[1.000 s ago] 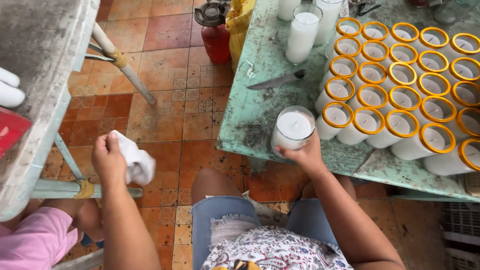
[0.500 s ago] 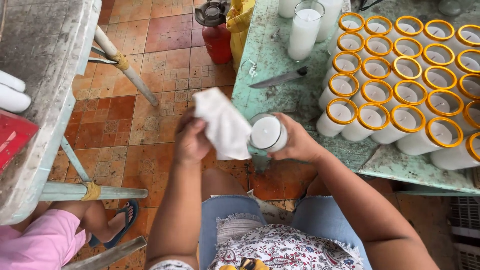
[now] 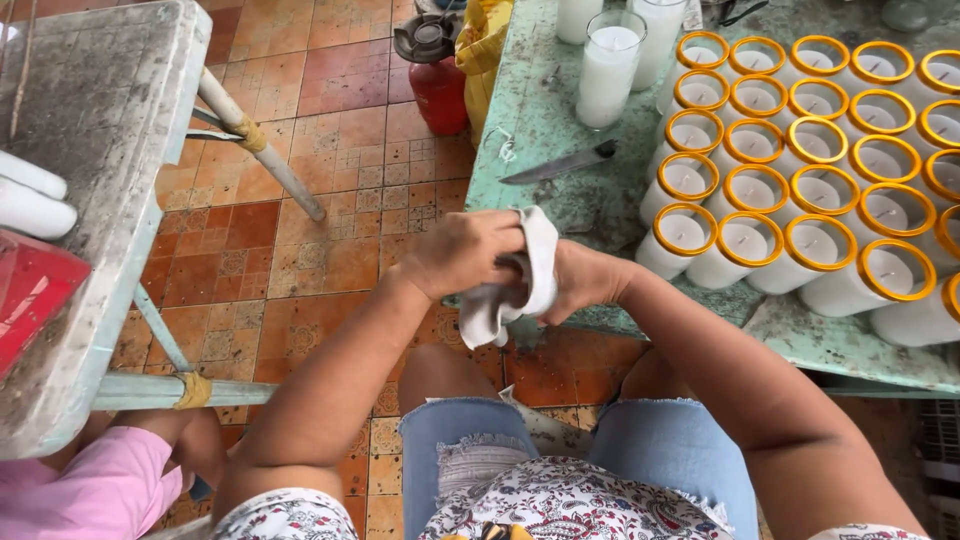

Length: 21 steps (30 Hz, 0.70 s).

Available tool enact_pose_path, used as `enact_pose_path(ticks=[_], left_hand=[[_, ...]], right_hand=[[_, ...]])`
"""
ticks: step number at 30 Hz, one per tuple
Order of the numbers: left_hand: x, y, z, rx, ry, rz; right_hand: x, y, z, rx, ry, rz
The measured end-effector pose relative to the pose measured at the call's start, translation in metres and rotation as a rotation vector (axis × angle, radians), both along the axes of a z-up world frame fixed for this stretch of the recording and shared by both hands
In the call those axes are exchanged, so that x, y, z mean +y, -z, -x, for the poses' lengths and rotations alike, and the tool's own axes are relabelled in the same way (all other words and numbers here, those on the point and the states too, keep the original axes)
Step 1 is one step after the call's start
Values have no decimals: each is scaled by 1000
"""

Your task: Cleaning excess wax from the rims of candle jars using a knife and a cloth to prepare them for packaging.

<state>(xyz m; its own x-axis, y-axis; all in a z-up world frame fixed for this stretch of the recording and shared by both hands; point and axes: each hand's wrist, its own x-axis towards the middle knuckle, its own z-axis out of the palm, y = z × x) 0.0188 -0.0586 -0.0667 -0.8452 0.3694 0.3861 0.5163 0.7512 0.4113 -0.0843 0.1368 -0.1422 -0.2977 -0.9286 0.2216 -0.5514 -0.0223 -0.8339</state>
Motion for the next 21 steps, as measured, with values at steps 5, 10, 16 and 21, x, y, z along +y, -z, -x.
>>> enact_pose_path(ticks=[5, 10, 16, 21], left_hand=[[-8, 20, 5, 158, -17, 360], [-16, 38, 3, 114, -131, 323], [-12, 47, -7, 57, -321, 134], [-10, 56, -15, 13, -442, -28]], right_hand=[[-3, 2, -2, 62, -46, -34], [0, 19, -4, 228, 66, -63], [5, 20, -15, 258, 143, 9], [8, 40, -12, 292, 195, 11]])
